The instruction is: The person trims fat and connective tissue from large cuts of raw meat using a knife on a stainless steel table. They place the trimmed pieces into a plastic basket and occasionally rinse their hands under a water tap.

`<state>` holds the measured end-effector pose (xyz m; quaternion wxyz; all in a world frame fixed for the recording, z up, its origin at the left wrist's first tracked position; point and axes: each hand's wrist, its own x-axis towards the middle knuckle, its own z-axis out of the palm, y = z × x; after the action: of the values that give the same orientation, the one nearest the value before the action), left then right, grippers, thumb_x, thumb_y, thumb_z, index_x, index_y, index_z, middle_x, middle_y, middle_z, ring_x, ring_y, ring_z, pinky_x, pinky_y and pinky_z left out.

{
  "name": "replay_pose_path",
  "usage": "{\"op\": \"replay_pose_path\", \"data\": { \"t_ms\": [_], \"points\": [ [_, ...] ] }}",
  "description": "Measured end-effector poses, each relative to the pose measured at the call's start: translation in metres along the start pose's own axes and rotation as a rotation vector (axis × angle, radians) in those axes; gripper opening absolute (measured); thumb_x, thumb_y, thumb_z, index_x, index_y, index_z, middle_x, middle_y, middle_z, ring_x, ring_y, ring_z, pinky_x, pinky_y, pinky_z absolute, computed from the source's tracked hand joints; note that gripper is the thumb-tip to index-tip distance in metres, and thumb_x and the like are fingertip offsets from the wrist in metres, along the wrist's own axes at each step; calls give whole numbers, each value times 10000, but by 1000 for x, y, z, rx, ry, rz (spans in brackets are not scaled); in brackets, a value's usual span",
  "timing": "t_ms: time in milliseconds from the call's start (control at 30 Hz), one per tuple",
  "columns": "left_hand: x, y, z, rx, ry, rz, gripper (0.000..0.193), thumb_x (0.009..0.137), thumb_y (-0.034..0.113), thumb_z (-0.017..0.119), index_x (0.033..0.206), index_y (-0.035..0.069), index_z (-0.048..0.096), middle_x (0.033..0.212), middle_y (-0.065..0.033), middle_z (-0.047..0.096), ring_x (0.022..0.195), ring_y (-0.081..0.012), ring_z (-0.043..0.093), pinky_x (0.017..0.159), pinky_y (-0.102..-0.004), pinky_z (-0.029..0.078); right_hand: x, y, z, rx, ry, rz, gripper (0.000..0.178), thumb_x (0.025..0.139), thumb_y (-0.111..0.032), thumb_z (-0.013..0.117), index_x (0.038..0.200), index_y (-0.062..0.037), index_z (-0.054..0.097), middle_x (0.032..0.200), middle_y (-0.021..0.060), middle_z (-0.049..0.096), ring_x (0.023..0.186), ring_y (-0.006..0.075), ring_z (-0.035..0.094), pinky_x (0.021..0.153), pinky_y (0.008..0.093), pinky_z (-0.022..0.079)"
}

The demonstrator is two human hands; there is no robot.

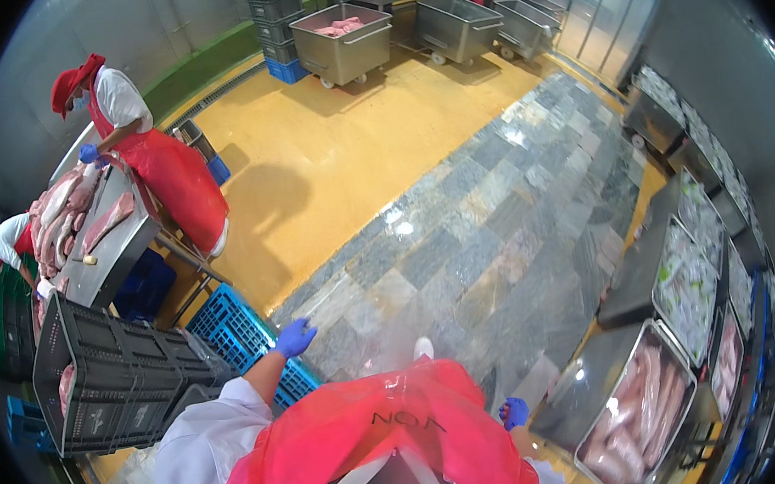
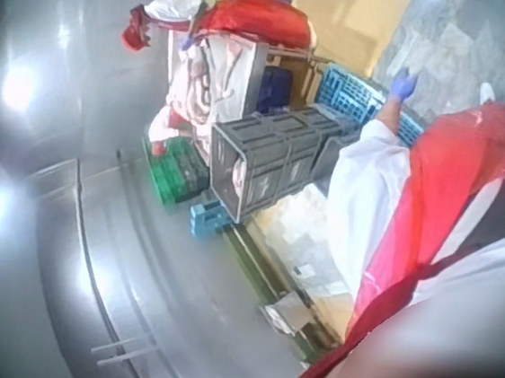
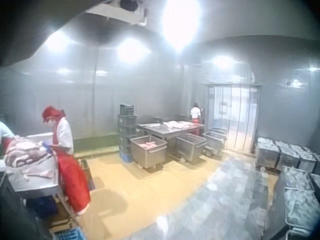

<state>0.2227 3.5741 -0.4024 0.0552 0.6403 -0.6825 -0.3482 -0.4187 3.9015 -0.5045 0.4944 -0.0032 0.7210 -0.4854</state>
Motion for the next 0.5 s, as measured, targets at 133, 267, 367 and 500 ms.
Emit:
{"op": "replay_pose_path", "data": {
  "t_ms": [133, 267, 367, 500],
  "points": [
    [46, -62, 69, 0, -324, -380, 737, 946, 597, 531, 1344, -19, 595, 1345, -274, 608, 1263, -420, 581, 1057, -464, 470, 187, -165, 50, -1348, -48, -742, 134, 822, -100, 624, 690, -110, 611, 601, 93, 535, 531, 223, 564, 448, 386, 422],
    [0, -88, 14, 9, -449, -768, 708, 981, 599, 451, 1268, -15, 657, 1371, -256, 598, 1283, -416, 566, 1066, -463, 465, 195, -340, 329, -108, -357, -122, 75, 873, -183, 657, 880, -146, 592, 670, 23, 550, 545, 145, 503, 468, 283, 360],
    [24, -118, 33, 78, -448, -739, 697, 989, 607, 427, 1244, 10, 679, 1357, -241, 612, 1257, -416, 585, 1058, -469, 468, 234, -433, 453, -151, -530, -178, 168, 886, -249, 699, 965, -114, 637, 698, 32, 583, 550, 136, 513, 465, 267, 354],
    [115, -111, 23, -67, -517, -540, 696, 994, 627, 400, 1256, 46, 682, 1340, -217, 632, 1227, -412, 608, 1055, -488, 464, 271, -502, 593, -293, -545, -186, 163, 892, -268, 693, 951, -124, 646, 694, 20, 582, 553, 122, 509, 468, 267, 359]
  ]
}}
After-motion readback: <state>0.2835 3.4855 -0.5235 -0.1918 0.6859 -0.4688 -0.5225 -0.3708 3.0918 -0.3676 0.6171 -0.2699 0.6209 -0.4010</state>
